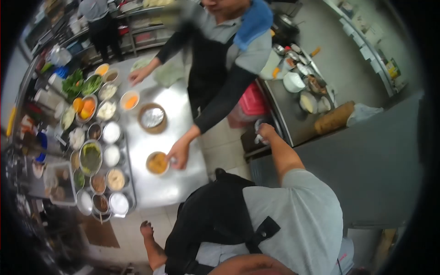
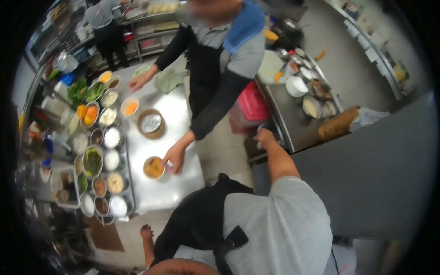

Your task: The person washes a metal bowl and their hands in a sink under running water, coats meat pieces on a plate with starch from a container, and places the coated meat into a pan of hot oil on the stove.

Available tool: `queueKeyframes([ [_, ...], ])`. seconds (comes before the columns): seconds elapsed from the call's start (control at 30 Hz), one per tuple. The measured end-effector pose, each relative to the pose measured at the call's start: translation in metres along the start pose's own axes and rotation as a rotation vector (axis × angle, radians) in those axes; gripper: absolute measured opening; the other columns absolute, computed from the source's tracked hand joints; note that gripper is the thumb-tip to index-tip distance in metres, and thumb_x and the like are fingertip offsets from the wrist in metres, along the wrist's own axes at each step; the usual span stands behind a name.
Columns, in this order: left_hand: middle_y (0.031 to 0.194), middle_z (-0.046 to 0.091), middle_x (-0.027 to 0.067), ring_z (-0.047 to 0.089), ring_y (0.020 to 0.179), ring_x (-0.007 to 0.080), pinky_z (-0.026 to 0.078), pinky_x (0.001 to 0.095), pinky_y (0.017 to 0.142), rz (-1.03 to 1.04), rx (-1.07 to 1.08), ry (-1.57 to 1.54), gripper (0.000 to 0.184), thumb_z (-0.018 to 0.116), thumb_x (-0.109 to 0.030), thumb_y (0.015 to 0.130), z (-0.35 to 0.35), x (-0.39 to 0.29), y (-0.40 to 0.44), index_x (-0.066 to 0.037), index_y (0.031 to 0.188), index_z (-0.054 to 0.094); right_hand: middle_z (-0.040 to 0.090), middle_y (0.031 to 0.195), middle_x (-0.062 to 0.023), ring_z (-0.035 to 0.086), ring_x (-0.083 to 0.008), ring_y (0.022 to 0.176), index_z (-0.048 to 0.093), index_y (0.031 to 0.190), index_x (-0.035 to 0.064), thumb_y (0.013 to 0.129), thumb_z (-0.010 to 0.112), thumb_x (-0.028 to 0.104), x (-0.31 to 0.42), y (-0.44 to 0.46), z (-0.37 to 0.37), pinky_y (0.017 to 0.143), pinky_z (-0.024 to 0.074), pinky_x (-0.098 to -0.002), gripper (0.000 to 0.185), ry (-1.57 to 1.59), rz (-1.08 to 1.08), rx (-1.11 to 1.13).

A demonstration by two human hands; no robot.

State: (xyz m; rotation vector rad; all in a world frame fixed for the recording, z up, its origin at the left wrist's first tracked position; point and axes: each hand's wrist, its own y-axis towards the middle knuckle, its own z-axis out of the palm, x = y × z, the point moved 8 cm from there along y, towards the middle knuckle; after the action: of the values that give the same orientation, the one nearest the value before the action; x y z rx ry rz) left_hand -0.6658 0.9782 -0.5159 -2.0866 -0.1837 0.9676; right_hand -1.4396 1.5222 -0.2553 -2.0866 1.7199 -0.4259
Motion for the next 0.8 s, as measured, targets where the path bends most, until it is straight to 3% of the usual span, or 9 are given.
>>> queueKeyframes([
  [0.17, 0.095, 0.070, 0.0072, 0.066, 0.073, 0.0202, 0.055, 0.0371, 0.062, 0.300, 0.079, 0.282, 0.031, 0.069, -0.025, 0.091, 0.056, -0.004, -0.029, -0.007, 0.116, 0.067, 0.072, 0.112, -0.0246, 0.069, -0.0411, 0.109, 0.076, 0.103, 0.0016, 0.086, 0.065, 0.024, -0.001, 0.111, -0.131, 0.096, 0.0554, -0.0488, 0.030, -0.104, -0.013, -0.291],
  [0.3, 0.083, 0.064, 0.0081, 0.059, 0.057, 0.0247, 0.045, 0.0428, 0.044, -0.125, -0.016, 0.146, 0.035, 0.063, -0.015, 0.089, 0.095, 0.025, -0.091, -0.007, 0.124, 0.065, 0.075, 0.098, -0.0208, 0.073, -0.0377, 0.093, 0.078, 0.090, 0.0079, 0.084, 0.068, 0.029, -0.005, 0.242, -0.248, 0.082, 0.0569, -0.0489, 0.024, -0.106, -0.237, -0.433],
  [0.37, 0.091, 0.067, 0.0114, 0.067, 0.073, 0.0276, 0.055, 0.0487, 0.061, 0.282, 0.408, 1.652, 0.034, 0.068, -0.019, 0.089, 0.166, 0.001, -0.128, -0.009, 0.121, 0.067, 0.075, 0.091, -0.0181, 0.073, -0.0356, 0.088, 0.077, 0.086, 0.0096, 0.089, 0.065, 0.031, -0.009, 0.290, -0.304, 0.080, 0.0573, -0.0472, 0.025, -0.042, -0.415, -0.581],
  [0.4, 0.092, 0.067, 0.0114, 0.067, 0.074, 0.0277, 0.055, 0.0487, 0.061, 0.326, 0.399, 1.725, 0.034, 0.068, -0.019, 0.089, 0.184, -0.002, -0.153, -0.009, 0.121, 0.067, 0.075, 0.091, -0.0181, 0.073, -0.0356, 0.088, 0.077, 0.086, 0.0096, 0.089, 0.065, 0.031, -0.007, 0.296, -0.318, 0.080, 0.0573, -0.0472, 0.025, -0.027, -0.430, -0.568],
  [0.5, 0.094, 0.067, 0.0115, 0.066, 0.077, 0.0280, 0.055, 0.0485, 0.064, 0.132, 0.224, 1.269, 0.035, 0.068, -0.020, 0.088, 0.237, -0.028, -0.192, -0.010, 0.122, 0.067, 0.076, 0.086, -0.0168, 0.074, -0.0300, 0.079, 0.076, 0.087, 0.0059, 0.097, 0.060, 0.037, 0.019, 0.252, -0.412, 0.073, 0.0578, -0.0436, 0.037, 0.080, -0.429, -0.511],
  [0.6, 0.096, 0.067, 0.0117, 0.066, 0.079, 0.0283, 0.054, 0.0484, 0.066, 0.094, 0.119, 0.744, 0.036, 0.069, -0.020, 0.088, 0.324, -0.087, -0.184, -0.010, 0.123, 0.067, 0.077, 0.083, -0.0132, 0.073, -0.0207, 0.070, 0.073, 0.089, -0.0017, 0.102, 0.054, 0.051, 0.015, 0.248, -0.419, 0.064, 0.0591, -0.0339, 0.057, 0.828, -0.458, -0.084],
  [0.7, 0.099, 0.067, 0.0118, 0.066, 0.082, 0.0286, 0.054, 0.0482, 0.069, 0.276, 0.184, 0.473, 0.038, 0.069, -0.021, 0.088, 0.451, -0.210, -0.140, -0.010, 0.124, 0.067, 0.073, 0.117, -0.0167, 0.074, -0.0291, 0.094, 0.071, 0.109, 0.0047, 0.105, 0.053, 0.039, 0.019, 0.261, -0.374, 0.082, 0.0627, -0.0440, 0.039, 1.516, -0.807, 0.462],
  [0.73, 0.100, 0.067, 0.0119, 0.066, 0.083, 0.0287, 0.054, 0.0482, 0.069, 0.344, 0.224, 0.449, 0.038, 0.069, -0.021, 0.088, 0.489, -0.255, -0.131, -0.010, 0.124, 0.067, 0.072, 0.119, -0.0174, 0.073, -0.0304, 0.099, 0.071, 0.112, 0.0053, 0.102, 0.054, 0.034, 0.011, 0.301, -0.341, 0.087, 0.0600, -0.0438, 0.035, 1.415, -0.792, 0.257],
  [0.8, 0.101, 0.067, 0.0119, 0.066, 0.085, 0.0289, 0.054, 0.0481, 0.071, 0.493, 0.333, 0.379, 0.039, 0.069, -0.022, 0.087, 0.575, -0.346, -0.117, -0.010, 0.125, 0.067, 0.071, 0.123, -0.0187, 0.069, -0.0328, 0.110, 0.071, 0.117, 0.0066, 0.096, 0.055, 0.025, -0.002, 0.368, -0.268, 0.096, 0.0545, -0.0435, 0.032, 0.335, -0.377, -0.546],
])
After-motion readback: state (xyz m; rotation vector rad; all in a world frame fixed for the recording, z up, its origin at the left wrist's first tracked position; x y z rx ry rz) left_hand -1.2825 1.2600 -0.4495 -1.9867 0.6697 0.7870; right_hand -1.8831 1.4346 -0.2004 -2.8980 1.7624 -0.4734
